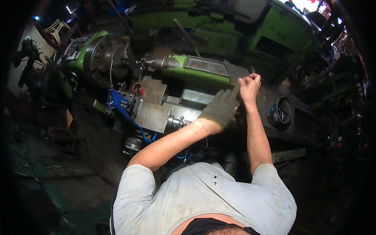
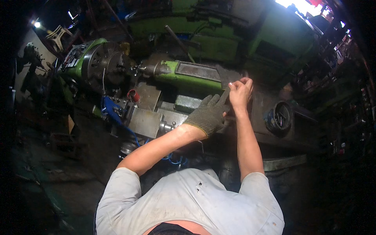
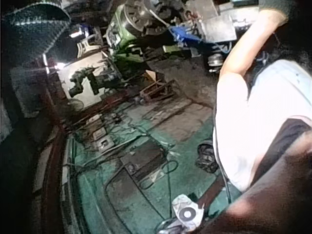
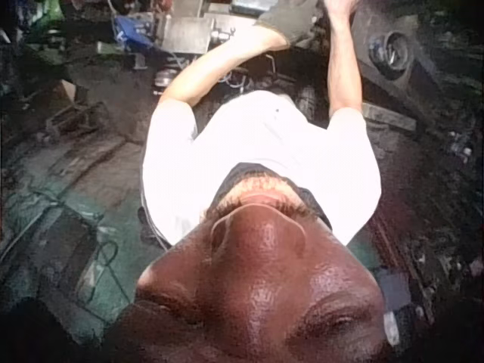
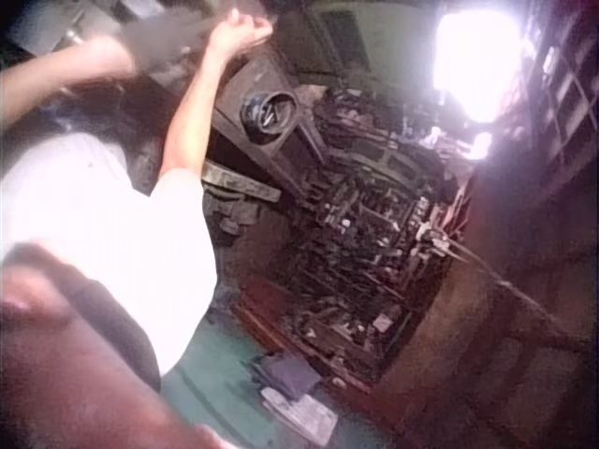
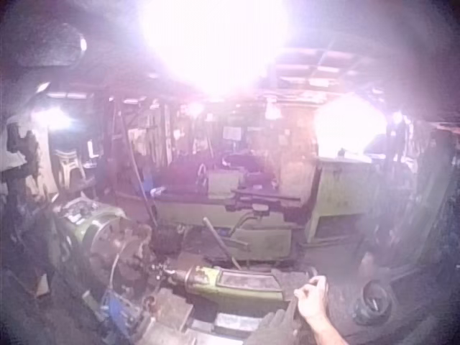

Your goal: The person operates a green metal lathe, using a long metal bar to rotate the chuck and secure a cylindrical workpiece. They then use a wrench to tighten the chuck jaws and adjust the tool post and cutting tool on the lathe bed.

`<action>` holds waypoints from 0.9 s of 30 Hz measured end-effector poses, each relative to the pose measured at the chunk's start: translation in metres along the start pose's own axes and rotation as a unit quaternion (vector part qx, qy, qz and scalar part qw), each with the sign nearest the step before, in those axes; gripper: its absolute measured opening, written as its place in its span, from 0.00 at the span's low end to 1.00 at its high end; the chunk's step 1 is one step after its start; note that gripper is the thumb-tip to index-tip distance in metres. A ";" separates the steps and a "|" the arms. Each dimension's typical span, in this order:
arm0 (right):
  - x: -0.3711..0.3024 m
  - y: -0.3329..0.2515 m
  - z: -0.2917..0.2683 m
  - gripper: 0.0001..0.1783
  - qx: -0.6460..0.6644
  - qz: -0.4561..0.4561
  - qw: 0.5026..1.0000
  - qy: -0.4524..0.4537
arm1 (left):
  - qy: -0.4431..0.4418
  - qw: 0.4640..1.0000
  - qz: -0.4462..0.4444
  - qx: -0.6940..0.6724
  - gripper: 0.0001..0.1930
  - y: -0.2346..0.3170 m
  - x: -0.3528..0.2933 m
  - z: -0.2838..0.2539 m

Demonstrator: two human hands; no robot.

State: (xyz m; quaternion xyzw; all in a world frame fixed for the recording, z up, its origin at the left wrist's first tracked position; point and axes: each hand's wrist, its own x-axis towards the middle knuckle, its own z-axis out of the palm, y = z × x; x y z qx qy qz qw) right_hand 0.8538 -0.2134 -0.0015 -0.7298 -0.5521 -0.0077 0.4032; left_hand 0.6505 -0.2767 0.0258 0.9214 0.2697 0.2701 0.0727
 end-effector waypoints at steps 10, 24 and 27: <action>-0.013 -0.036 -0.023 0.12 0.163 -0.039 0.944 -0.285 | -0.100 0.993 0.018 0.056 0.23 -0.012 -0.003 -0.014; -0.003 -0.051 -0.027 0.12 0.172 -0.083 0.949 -0.251 | -0.035 0.997 0.055 0.048 0.24 -0.007 -0.004 0.000; -0.007 -0.049 -0.021 0.11 0.093 -0.126 0.960 -0.230 | -0.018 0.996 0.077 0.051 0.27 -0.011 -0.001 0.001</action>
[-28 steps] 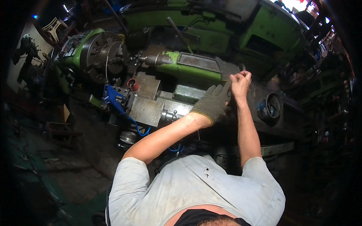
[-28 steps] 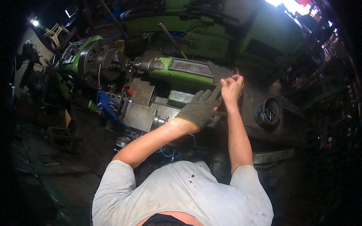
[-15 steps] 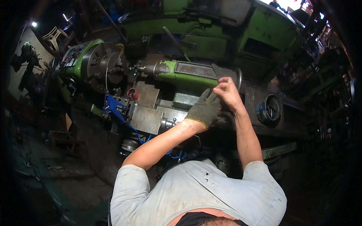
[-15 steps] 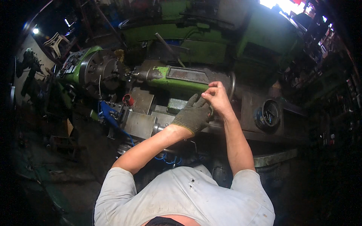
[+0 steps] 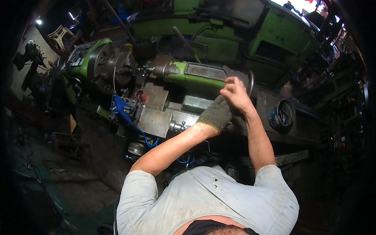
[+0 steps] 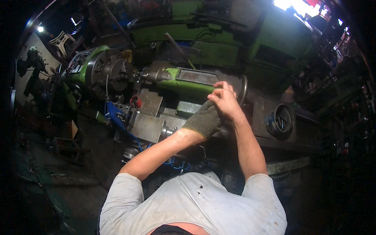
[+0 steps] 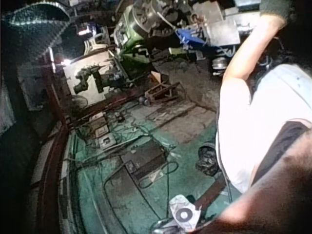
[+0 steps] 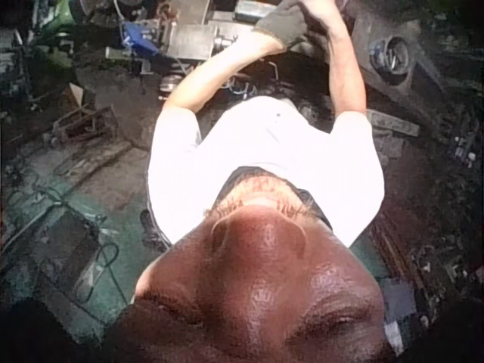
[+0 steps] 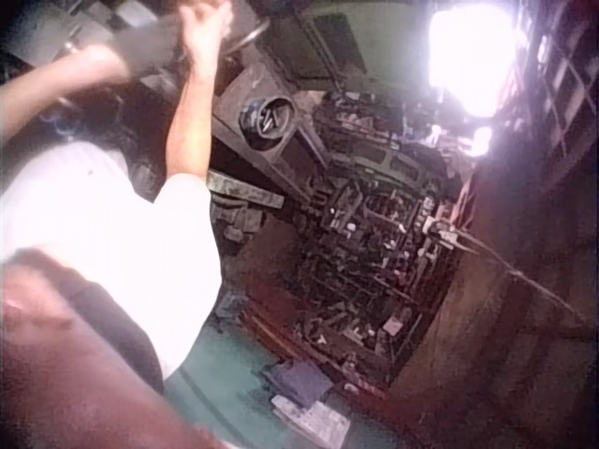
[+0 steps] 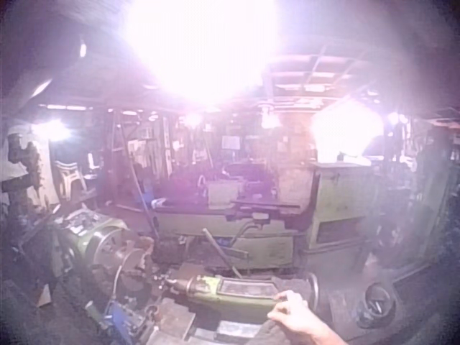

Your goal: The person operates a green metal lathe, using a long metal bar to rotate the chuck and secure a cylindrical workpiece. They then use a wrench to tighten the chuck jaws and adjust the tool post and cutting tool on the lathe bed.

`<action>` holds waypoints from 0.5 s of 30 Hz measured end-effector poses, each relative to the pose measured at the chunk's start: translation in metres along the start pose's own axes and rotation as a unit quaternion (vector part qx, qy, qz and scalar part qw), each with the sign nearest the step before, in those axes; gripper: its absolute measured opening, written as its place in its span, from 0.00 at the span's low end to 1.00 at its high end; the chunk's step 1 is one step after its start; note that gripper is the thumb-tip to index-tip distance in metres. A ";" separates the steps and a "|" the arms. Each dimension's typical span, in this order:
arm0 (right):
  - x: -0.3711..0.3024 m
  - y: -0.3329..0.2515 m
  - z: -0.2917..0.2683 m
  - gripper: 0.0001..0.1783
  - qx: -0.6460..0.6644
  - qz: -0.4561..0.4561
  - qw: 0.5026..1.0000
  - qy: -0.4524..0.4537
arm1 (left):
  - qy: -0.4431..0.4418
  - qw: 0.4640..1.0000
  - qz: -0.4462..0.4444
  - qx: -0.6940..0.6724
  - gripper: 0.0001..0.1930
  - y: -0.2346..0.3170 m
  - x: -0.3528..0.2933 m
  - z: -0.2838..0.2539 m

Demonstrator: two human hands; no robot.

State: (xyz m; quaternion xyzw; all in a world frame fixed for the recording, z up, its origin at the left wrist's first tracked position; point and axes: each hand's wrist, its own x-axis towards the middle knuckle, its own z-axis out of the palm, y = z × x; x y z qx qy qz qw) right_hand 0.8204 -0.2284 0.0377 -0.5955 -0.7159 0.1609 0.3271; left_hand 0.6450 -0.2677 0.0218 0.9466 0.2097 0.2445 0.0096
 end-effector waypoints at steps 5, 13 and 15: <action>0.021 0.033 -0.003 0.14 -0.168 0.055 0.964 0.199 | 0.056 0.996 -0.008 -0.065 0.28 0.008 0.012 -0.022; 0.020 0.066 -0.029 0.16 0.023 0.010 0.980 0.197 | 0.071 0.986 -0.023 -0.151 0.14 -0.005 0.017 -0.055; 0.007 0.047 -0.032 0.22 0.091 -0.011 0.989 0.119 | -0.024 0.993 -0.047 -0.108 0.17 -0.025 0.009 -0.054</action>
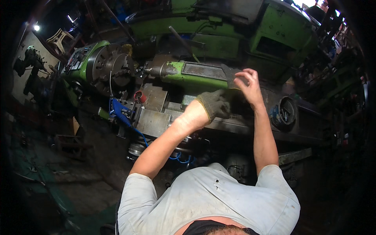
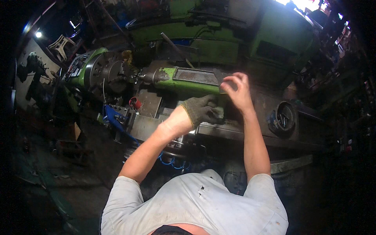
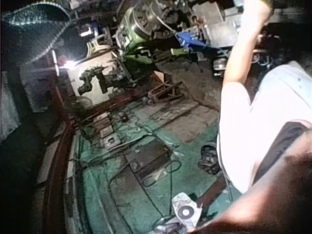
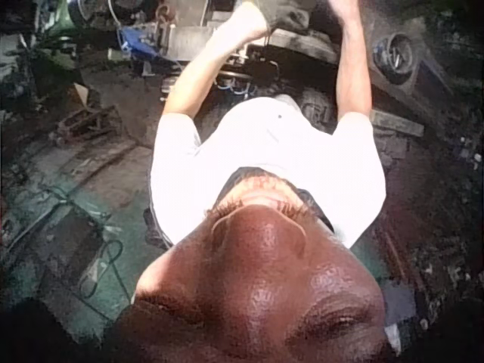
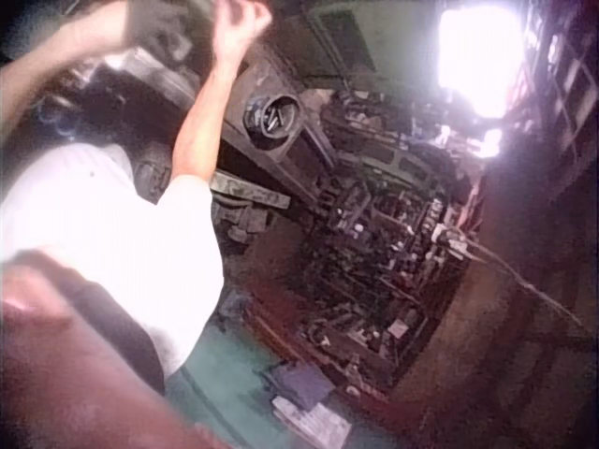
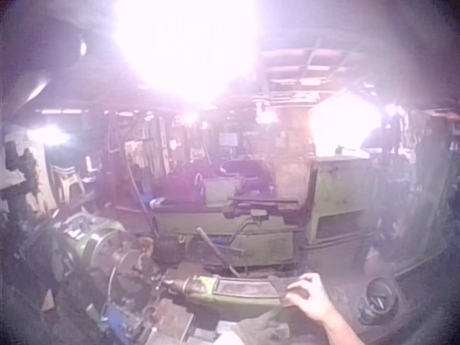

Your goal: The person operates a green metal lathe, using a long metal bar to rotate the chuck and secure a cylindrical workpiece. They then use a wrench to tighten the chuck jaws and adjust the tool post and cutting tool on the lathe bed.

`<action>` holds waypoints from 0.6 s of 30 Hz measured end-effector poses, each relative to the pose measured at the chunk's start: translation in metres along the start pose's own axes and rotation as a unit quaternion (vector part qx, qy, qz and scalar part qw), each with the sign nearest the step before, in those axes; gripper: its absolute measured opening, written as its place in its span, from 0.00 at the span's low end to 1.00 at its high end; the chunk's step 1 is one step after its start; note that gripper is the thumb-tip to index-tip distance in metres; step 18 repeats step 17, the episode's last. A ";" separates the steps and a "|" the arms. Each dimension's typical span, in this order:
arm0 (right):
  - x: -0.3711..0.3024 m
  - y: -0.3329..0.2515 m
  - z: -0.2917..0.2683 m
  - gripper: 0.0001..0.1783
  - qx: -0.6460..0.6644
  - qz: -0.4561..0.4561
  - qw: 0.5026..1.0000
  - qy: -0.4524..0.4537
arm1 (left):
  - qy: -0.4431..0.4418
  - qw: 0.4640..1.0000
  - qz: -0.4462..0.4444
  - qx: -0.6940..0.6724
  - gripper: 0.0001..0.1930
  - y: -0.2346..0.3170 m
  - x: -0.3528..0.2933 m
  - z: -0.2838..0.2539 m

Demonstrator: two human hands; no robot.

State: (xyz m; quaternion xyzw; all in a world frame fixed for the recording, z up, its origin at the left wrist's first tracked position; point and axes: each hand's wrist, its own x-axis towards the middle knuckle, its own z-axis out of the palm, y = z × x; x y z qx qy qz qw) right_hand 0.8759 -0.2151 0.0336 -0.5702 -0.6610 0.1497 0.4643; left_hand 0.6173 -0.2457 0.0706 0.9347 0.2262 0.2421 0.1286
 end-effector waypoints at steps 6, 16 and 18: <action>-0.027 -0.048 -0.007 0.47 0.073 -0.061 0.965 -0.245 | -0.030 0.994 -0.100 0.014 0.13 -0.007 0.008 -0.040; 0.030 -0.033 0.026 0.16 -0.145 -0.168 0.973 -0.065 | -0.166 0.881 -0.293 -0.332 0.26 -0.053 0.002 -0.083; 0.041 -0.029 0.026 0.16 -0.150 -0.166 0.973 -0.052 | -0.154 0.870 -0.328 -0.334 0.24 -0.057 -0.002 -0.091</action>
